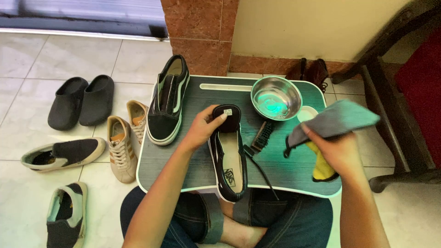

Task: Cleaning the interior lining and exterior of a black sneaker using a brush, cloth, and cleaning solution.

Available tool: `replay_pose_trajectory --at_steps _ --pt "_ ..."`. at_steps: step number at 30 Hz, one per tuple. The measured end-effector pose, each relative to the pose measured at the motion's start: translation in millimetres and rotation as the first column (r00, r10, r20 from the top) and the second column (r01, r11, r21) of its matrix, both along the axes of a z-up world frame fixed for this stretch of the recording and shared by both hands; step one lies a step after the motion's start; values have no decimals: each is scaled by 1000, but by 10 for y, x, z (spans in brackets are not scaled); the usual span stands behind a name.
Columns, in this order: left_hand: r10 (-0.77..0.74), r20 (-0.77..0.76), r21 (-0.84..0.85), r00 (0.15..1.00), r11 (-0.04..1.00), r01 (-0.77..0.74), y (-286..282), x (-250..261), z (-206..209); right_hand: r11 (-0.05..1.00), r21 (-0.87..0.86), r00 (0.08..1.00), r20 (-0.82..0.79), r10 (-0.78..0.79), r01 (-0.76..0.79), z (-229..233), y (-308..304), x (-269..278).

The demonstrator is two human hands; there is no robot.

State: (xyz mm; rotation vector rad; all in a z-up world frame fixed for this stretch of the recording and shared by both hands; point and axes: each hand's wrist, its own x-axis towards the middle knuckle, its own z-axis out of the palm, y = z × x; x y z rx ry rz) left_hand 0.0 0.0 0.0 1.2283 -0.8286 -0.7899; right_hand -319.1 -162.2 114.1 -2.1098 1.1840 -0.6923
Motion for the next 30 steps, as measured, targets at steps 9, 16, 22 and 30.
replay_pose_trajectory --at_steps 9,16,22,30 --pt "58 208 -5 976 998 -59 160 -152 183 912 -391 769 -619 -160 -125 -367 -121 -224" --pt "141 524 161 840 952 -260 664 -644 807 940 -65 940 -92 328 -334 -219 1049 761" --pt "173 538 345 825 848 -403 898 -805 541 960 89 964 2 266 -265 -529 1283 844" --pt "246 738 281 628 734 -618 963 -888 147 984 86 984 102 147 -156 -474 1281 800"
